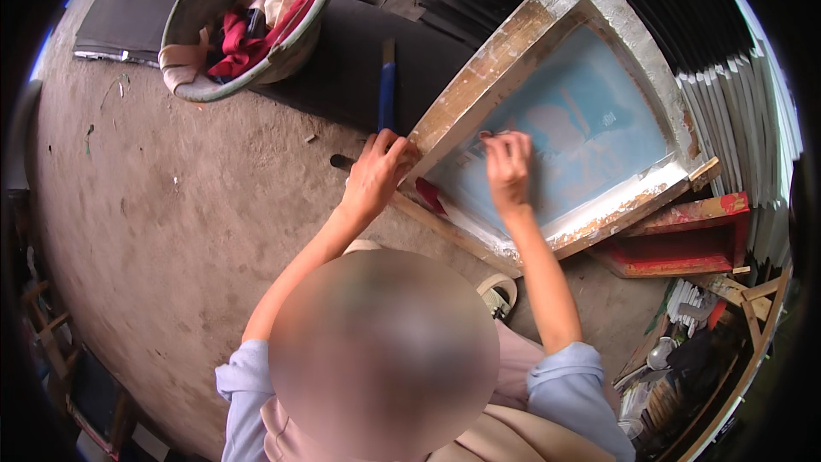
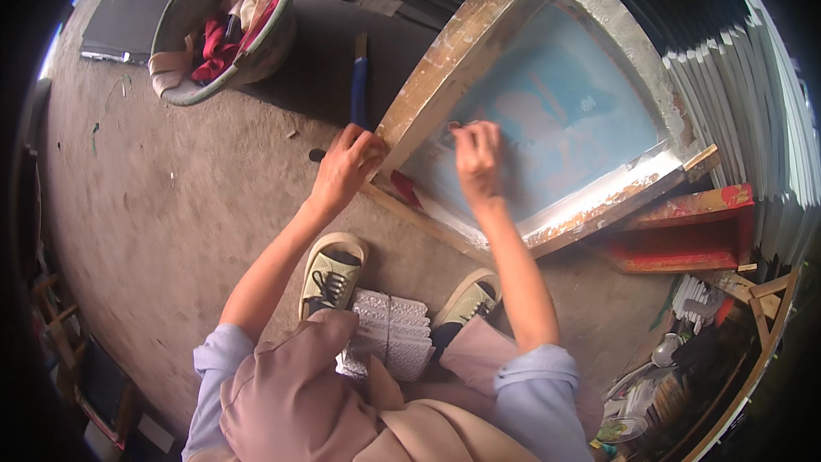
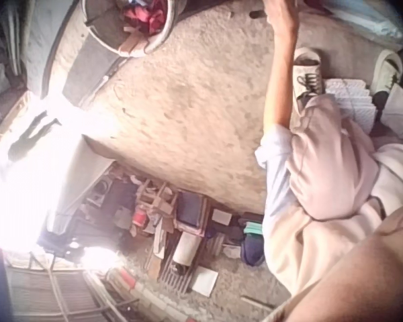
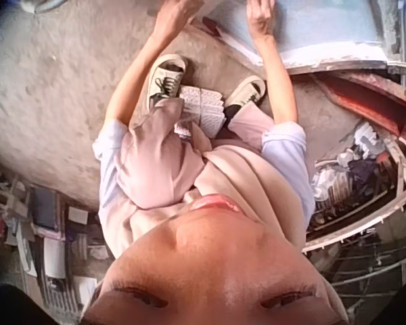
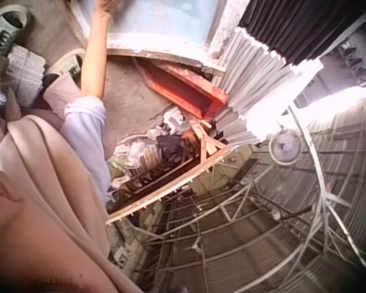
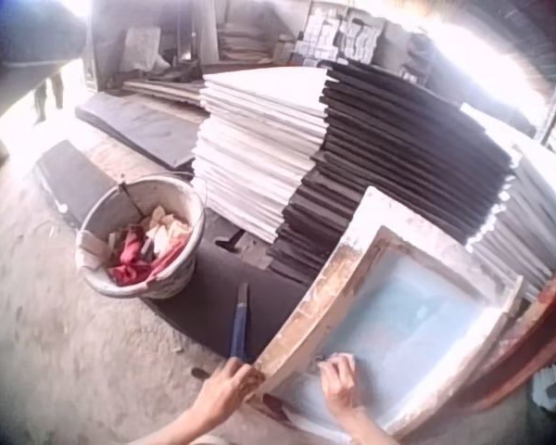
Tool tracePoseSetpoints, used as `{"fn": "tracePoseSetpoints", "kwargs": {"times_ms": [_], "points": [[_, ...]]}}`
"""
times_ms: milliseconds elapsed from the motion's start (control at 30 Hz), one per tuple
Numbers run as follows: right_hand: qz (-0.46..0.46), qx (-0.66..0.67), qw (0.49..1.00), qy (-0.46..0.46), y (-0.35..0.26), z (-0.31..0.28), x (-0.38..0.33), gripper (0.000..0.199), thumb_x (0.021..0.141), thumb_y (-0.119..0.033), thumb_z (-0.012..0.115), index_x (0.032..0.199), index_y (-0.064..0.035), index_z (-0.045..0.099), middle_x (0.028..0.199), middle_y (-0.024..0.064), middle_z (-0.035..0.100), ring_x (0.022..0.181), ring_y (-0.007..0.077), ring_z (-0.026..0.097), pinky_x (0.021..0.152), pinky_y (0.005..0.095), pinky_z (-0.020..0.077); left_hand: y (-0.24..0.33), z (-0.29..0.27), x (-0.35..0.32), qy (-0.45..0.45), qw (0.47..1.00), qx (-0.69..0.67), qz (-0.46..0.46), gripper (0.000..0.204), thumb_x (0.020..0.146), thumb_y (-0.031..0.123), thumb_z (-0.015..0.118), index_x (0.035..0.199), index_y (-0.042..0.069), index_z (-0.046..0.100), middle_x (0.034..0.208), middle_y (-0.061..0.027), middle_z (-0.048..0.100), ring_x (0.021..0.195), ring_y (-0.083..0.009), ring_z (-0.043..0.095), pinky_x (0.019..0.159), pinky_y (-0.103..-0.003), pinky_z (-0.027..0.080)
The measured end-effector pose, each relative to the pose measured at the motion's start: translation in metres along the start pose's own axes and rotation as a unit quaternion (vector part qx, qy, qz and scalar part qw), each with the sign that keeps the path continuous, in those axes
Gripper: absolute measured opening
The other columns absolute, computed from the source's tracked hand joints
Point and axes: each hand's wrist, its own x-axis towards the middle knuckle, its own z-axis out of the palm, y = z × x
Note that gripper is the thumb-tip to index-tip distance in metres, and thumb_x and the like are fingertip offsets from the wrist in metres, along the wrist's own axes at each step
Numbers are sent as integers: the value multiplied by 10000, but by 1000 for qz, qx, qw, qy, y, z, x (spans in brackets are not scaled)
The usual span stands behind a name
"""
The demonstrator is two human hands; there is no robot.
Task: The person sits on the floor and cleans a framed glass panel using a red cloth and a small bottle of liquid. They repeatedly apply liquid to the cloth and wipe the glass surface in circular and back-and-forth motions.
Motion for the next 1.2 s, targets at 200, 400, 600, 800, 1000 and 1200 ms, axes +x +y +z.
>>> {"fn": "tracePoseSetpoints", "kwargs": {"times_ms": [200,400,600,800,1000,1200], "points": [[-55,-35,998,-26,-3,2,0,179,690,-46,621,854,-96,672,854,18,596,920,197,546,835,351,416,-4,0,-4,-2,1000,3,-12,245,748,41,673,959,109,570,935,-71,513,916,-290,539,758,-402,513],[-103,-56,991,-59,1,3,-12,137,703,-90,697,822,-157,702,852,-45,622,953,162,531,866,368,333,-1,1,0,-6,1000,-21,-19,227,744,27,672,942,91,583,941,-85,526,908,-309,556,768,-411,492],[-100,-85,989,-73,-4,1,-7,103,743,-119,711,817,-190,719,876,-60,639,991,169,509,875,402,316,2,-3,3,-21,1000,-5,-5,261,719,42,688,937,109,561,936,-81,494,926,-292,535,758,-402,515],[57,-77,995,21,2,11,-14,134,724,-95,716,842,-155,696,888,-50,627,964,169,508,854,375,331,8,4,0,-16,999,12,-32,292,696,22,717,938,79,564,966,-95,518,937,-318,554,790,-414,482],[-16,-24,999,-17,-9,19,-15,123,693,-47,712,772,-133,673,802,-18,606,935,182,523,792,374,368,0,-2,-2,-10,999,10,-36,286,696,24,714,934,83,569,958,-94,516,943,-319,548,788,-415,484],[-87,-74,991,-75,-25,19,-48,138,682,-47,703,782,-135,667,812,-28,629,927,194,531,774,367,383,6,1,2,-23,999,15,-47,283,694,26,716,929,81,568,951,-98,516,941,-322,546,798,-416,479]]}}
